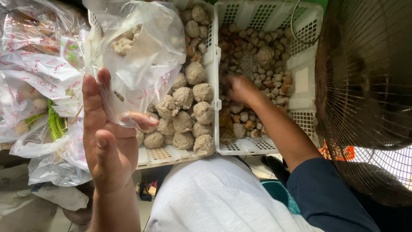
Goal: The person repeatedly picks small meatballs from a white crate and places them into a clear plastic bag held in the other hand. The task continues until the bag is partially filled.
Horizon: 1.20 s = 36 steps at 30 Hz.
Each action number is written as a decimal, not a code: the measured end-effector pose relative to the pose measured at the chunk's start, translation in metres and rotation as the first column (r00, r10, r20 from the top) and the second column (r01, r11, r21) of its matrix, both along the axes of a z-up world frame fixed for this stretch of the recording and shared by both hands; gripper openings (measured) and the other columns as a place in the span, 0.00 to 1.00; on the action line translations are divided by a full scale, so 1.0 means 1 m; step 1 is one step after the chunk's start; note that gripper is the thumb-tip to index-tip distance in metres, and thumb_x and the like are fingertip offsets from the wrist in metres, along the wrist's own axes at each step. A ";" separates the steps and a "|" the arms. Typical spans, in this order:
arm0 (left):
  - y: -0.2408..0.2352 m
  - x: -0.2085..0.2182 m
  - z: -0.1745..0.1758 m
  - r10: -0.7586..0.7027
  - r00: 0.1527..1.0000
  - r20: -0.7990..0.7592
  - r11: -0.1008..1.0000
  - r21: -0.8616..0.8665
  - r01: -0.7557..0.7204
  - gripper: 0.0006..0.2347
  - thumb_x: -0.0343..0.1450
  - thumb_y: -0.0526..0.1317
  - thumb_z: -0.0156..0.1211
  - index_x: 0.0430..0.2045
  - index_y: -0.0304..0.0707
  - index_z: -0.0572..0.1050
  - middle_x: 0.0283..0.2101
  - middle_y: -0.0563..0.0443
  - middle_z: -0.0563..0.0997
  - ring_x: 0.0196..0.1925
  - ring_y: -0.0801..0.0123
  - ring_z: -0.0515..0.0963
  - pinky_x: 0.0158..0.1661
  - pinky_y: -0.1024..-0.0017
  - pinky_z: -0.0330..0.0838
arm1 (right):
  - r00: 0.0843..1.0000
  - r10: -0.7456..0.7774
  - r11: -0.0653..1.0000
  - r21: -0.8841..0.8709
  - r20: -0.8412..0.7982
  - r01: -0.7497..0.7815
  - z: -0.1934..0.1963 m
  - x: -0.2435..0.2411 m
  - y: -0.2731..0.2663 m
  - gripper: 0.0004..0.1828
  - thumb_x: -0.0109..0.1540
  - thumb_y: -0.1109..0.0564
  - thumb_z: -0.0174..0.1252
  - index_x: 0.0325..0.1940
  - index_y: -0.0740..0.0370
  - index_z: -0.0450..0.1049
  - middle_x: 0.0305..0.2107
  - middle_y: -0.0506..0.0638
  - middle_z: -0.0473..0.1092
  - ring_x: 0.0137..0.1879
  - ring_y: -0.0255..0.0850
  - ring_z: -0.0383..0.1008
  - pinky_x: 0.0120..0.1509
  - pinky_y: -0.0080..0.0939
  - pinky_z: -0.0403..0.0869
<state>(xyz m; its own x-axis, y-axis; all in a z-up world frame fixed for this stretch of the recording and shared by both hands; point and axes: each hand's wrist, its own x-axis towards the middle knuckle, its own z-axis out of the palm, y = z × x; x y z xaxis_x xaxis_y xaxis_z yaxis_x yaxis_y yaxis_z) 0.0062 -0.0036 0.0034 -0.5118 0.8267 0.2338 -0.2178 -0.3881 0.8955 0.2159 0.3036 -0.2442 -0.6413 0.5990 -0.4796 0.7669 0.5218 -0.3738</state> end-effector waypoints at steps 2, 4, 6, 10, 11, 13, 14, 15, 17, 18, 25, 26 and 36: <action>0.000 -0.001 -0.001 0.007 1.000 0.003 1.000 0.002 -0.007 0.37 0.81 0.56 0.59 0.79 0.38 0.45 0.78 0.50 0.54 0.47 0.62 0.82 0.49 0.70 0.76 | 0.993 -0.109 0.994 -0.004 -0.040 0.109 0.014 0.011 0.017 0.27 0.60 0.58 0.63 0.63 0.64 0.68 0.50 0.62 0.74 0.54 0.53 0.77 0.59 0.51 0.76; -0.003 -0.002 -0.002 0.011 1.000 0.008 1.000 0.001 -0.011 0.37 0.81 0.56 0.59 0.79 0.38 0.45 0.78 0.50 0.54 0.48 0.63 0.82 0.49 0.70 0.75 | 0.990 -0.115 0.991 0.058 -0.082 0.120 0.016 0.026 0.036 0.26 0.61 0.57 0.62 0.63 0.64 0.69 0.52 0.62 0.73 0.56 0.56 0.75 0.60 0.54 0.75; -0.003 -0.001 -0.002 0.005 1.000 0.013 1.000 0.001 -0.005 0.37 0.81 0.56 0.59 0.80 0.39 0.45 0.78 0.51 0.53 0.48 0.63 0.82 0.49 0.71 0.75 | 0.987 -0.003 0.982 0.187 -0.161 0.034 0.004 0.036 0.052 0.31 0.59 0.59 0.63 0.65 0.65 0.67 0.55 0.66 0.69 0.57 0.62 0.72 0.58 0.58 0.72; 0.003 0.000 -0.001 -0.018 1.000 0.022 1.000 0.016 0.018 0.38 0.81 0.56 0.59 0.80 0.38 0.45 0.78 0.51 0.54 0.47 0.62 0.82 0.48 0.71 0.75 | 0.982 0.129 0.956 0.281 -0.135 -0.087 -0.052 0.028 0.052 0.26 0.59 0.61 0.61 0.63 0.59 0.72 0.54 0.65 0.69 0.59 0.62 0.71 0.61 0.57 0.72; 0.004 0.000 -0.001 -0.019 1.000 0.022 1.000 0.015 0.019 0.38 0.81 0.56 0.59 0.80 0.38 0.45 0.78 0.51 0.54 0.47 0.62 0.82 0.48 0.71 0.75 | 0.984 0.164 0.922 0.367 -0.071 -0.127 -0.066 0.019 0.048 0.25 0.61 0.63 0.59 0.63 0.58 0.73 0.54 0.64 0.70 0.60 0.60 0.72 0.61 0.55 0.74; 0.005 0.001 0.000 -0.019 1.000 0.018 1.000 0.007 0.019 0.38 0.81 0.56 0.59 0.80 0.38 0.45 0.78 0.50 0.54 0.47 0.62 0.82 0.49 0.71 0.75 | 0.984 0.177 0.882 0.447 -0.024 -0.148 -0.078 0.006 0.046 0.23 0.61 0.64 0.57 0.62 0.57 0.74 0.55 0.64 0.70 0.59 0.60 0.74 0.60 0.54 0.75; 0.005 0.002 0.000 -0.018 1.000 0.013 1.000 0.003 0.018 0.38 0.81 0.56 0.59 0.80 0.38 0.45 0.78 0.51 0.54 0.47 0.62 0.81 0.48 0.71 0.74 | 0.985 0.164 0.886 0.447 -0.045 -0.127 -0.077 0.001 0.044 0.22 0.61 0.64 0.57 0.60 0.58 0.74 0.54 0.65 0.70 0.57 0.60 0.74 0.59 0.55 0.75; 0.005 0.002 0.000 -0.018 1.000 0.009 1.000 -0.001 0.018 0.38 0.81 0.56 0.59 0.80 0.38 0.45 0.78 0.51 0.54 0.47 0.62 0.81 0.48 0.71 0.74 | 0.986 0.150 0.889 0.446 -0.065 -0.106 -0.069 -0.003 0.043 0.22 0.60 0.63 0.58 0.59 0.59 0.74 0.54 0.66 0.71 0.55 0.61 0.74 0.57 0.55 0.75; 0.003 0.003 0.001 -0.024 1.000 0.007 1.000 -0.005 0.024 0.38 0.81 0.56 0.59 0.80 0.38 0.45 0.78 0.51 0.53 0.47 0.64 0.79 0.47 0.71 0.72 | 1.000 0.000 0.981 0.194 -0.004 0.001 -0.037 -0.001 0.037 0.21 0.63 0.59 0.57 0.61 0.59 0.71 0.49 0.66 0.72 0.52 0.58 0.75 0.56 0.56 0.75; 0.004 0.001 0.001 -0.025 1.000 0.004 1.000 0.000 0.025 0.38 0.81 0.56 0.59 0.80 0.38 0.45 0.78 0.52 0.53 0.47 0.64 0.78 0.47 0.72 0.71 | 0.997 -0.067 0.995 0.073 0.038 0.064 -0.014 -0.001 0.037 0.21 0.64 0.56 0.57 0.62 0.59 0.69 0.46 0.66 0.72 0.50 0.56 0.75 0.56 0.56 0.74; 0.001 -0.006 0.001 -0.008 1.000 0.015 1.000 0.017 0.008 0.38 0.81 0.57 0.59 0.80 0.37 0.45 0.78 0.51 0.54 0.47 0.64 0.79 0.46 0.71 0.72 | 0.991 0.132 0.931 -0.346 0.021 -0.117 0.086 0.069 -0.010 0.32 0.55 0.43 0.71 0.59 0.57 0.73 0.50 0.56 0.75 0.57 0.49 0.77 0.62 0.52 0.75; 0.001 -0.007 0.001 -0.016 1.000 0.019 1.000 0.020 0.015 0.38 0.81 0.57 0.59 0.80 0.37 0.45 0.78 0.51 0.54 0.47 0.64 0.78 0.46 0.71 0.72 | 0.996 0.090 0.972 -0.216 0.001 -0.088 0.079 0.066 -0.012 0.31 0.58 0.44 0.68 0.62 0.56 0.71 0.54 0.57 0.73 0.59 0.51 0.75 0.64 0.53 0.74; 0.007 -0.001 0.002 -0.044 0.999 0.018 0.999 0.017 0.044 0.38 0.81 0.55 0.58 0.79 0.37 0.44 0.78 0.51 0.53 0.50 0.64 0.80 0.52 0.68 0.75 | 0.984 0.070 0.972 0.212 0.166 -0.105 0.017 -0.032 0.000 0.38 0.55 0.56 0.67 0.69 0.42 0.67 0.76 0.56 0.41 0.78 0.68 0.39 0.74 0.69 0.50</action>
